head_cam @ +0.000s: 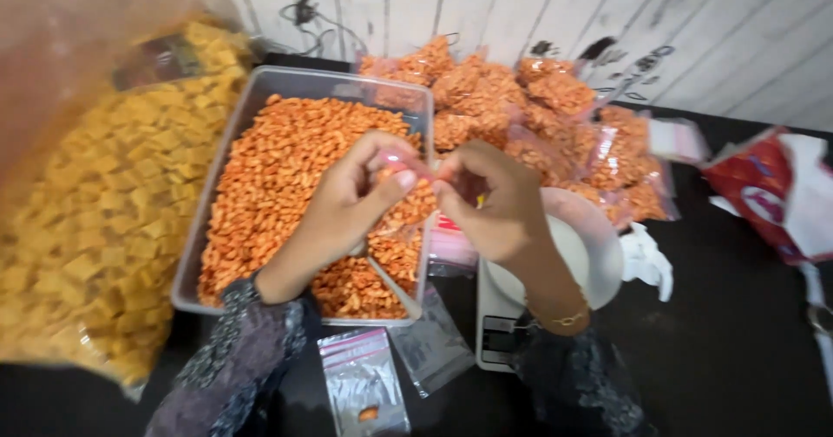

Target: Packing small orange snacks into plastic bags, weighing them on a scale, and sealing them.

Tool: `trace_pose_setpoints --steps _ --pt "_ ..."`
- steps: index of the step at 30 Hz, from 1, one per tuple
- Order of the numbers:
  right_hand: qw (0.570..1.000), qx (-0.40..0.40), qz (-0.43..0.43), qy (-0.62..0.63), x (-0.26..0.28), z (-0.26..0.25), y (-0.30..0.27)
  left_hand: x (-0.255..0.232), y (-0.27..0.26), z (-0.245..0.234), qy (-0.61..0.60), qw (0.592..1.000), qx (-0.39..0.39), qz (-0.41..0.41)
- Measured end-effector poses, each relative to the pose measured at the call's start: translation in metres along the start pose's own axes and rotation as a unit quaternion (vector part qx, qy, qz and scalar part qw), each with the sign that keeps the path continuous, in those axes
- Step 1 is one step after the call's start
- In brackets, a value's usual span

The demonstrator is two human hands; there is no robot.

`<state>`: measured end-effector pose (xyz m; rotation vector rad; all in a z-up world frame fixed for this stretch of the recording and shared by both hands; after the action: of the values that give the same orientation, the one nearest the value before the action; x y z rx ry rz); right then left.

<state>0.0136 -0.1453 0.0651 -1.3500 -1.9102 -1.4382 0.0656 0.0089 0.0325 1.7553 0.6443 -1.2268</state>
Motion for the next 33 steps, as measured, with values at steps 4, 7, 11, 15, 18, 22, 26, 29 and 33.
trace_pose_setpoints --steps 4,7,11,15,18,22,26,29,33 --pt "0.999 -0.018 -0.013 0.025 0.004 0.001 -0.002 -0.006 -0.002 0.0 -0.018 1.0 0.005 -0.005" --pt "0.997 -0.019 -0.052 0.055 0.012 0.008 -0.004 -0.01 -0.003 0.001 0.066 0.998 0.005 -0.001" --pt "0.997 -0.047 -0.059 0.027 0.013 0.009 -0.01 -0.007 -0.007 0.003 0.116 0.993 0.007 -0.022" --pt "0.999 -0.028 -0.033 0.017 0.014 0.011 -0.008 0.006 -0.018 -0.002 0.05 0.997 -0.004 -0.058" --pt "0.998 0.036 -0.057 0.005 0.03 0.016 -0.008 -0.02 -0.013 -0.001 0.084 0.996 -0.005 -0.002" --pt "0.998 0.032 -0.047 0.028 0.036 0.018 -0.009 -0.013 -0.016 -0.001 0.112 0.99 0.01 -0.082" --pt "0.998 0.014 -0.057 0.013 0.034 0.017 -0.01 -0.016 -0.017 0.003 0.155 0.984 0.027 -0.083" --pt "0.998 0.031 -0.058 0.006 0.032 0.015 -0.009 -0.015 -0.017 0.005 0.147 0.986 0.025 -0.077" --pt "0.995 0.054 -0.077 -0.019 0.027 0.019 -0.007 -0.002 -0.018 0.0 0.085 0.995 0.007 -0.06"
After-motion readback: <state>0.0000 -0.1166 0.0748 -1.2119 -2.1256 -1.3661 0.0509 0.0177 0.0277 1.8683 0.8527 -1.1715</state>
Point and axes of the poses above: each hand's wrist, its own y-axis towards the middle knuckle, its own z-axis out of the palm, x = y × z, the point moved 7 cm from there along y, towards the middle knuckle, and after that the axes turned 6 degrees about y, right-handed, at the moved point
